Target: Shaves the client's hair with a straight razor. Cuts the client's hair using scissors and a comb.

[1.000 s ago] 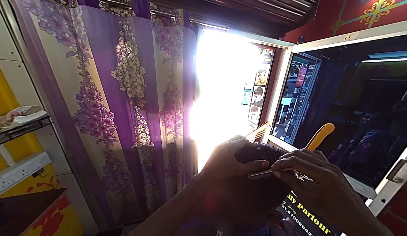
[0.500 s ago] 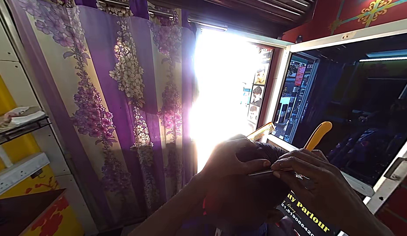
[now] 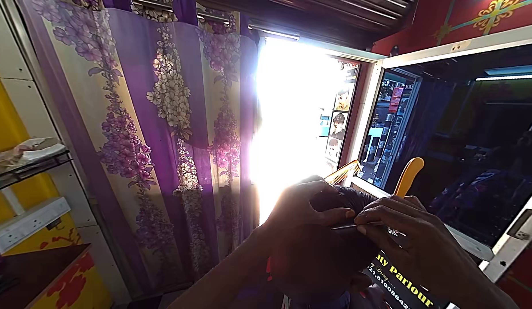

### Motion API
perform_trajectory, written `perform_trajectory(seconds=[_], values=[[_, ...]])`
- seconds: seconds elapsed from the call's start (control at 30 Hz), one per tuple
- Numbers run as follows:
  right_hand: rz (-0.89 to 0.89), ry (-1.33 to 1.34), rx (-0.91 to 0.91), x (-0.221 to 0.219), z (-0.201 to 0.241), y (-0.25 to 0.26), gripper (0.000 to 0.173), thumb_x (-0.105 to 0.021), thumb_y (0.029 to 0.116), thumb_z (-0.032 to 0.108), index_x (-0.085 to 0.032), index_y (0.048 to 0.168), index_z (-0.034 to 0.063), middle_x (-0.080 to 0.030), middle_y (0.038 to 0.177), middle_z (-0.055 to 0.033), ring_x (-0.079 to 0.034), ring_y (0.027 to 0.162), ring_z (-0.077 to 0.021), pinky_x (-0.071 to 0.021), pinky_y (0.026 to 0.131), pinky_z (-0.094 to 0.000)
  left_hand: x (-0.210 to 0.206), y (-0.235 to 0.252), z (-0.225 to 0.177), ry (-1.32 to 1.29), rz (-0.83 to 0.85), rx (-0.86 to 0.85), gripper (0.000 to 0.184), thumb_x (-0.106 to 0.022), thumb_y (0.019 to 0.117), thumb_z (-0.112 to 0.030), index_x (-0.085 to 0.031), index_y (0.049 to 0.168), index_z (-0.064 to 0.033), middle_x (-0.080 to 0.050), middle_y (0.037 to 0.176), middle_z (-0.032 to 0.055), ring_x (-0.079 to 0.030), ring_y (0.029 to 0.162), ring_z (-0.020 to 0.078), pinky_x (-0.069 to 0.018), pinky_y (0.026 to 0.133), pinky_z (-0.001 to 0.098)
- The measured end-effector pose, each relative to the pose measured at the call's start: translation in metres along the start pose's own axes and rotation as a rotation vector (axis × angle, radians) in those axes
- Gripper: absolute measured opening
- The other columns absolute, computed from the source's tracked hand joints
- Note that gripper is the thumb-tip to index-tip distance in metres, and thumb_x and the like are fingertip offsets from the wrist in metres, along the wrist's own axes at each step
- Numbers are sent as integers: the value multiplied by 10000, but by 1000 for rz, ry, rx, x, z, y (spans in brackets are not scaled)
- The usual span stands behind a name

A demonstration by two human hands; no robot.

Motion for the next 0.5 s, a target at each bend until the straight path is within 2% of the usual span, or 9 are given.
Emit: perform_trajectory(seconds=[0.1,0.5], values=[[-5,-10,0,0,0,2,164,-574,999,406,-724,1021,343,-684,996,195,-616,957,1,-456,859,-321,-1,0,1,1,-3,-10,411,-762,854,-559,-779,1076,-215,-698,1041,-101,-652,929,-10,-567,798,235],[1,-7,13,0,2,5,157,-581,996,404,-724,1024,344,-683,1002,200,-612,963,7,-450,864,-316,-1,2,-1,-12,8,2,376,-749,870,-547,-779,1064,-226,-690,1020,-110,-643,889,-17,-555,760,233]])
Point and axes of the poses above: each hand's wrist, its own y-axis towards the middle knuckle, its own x-axis out of the back of the hand, z = x × y, the point moved 1 cm from there along y, towards the middle knuckle
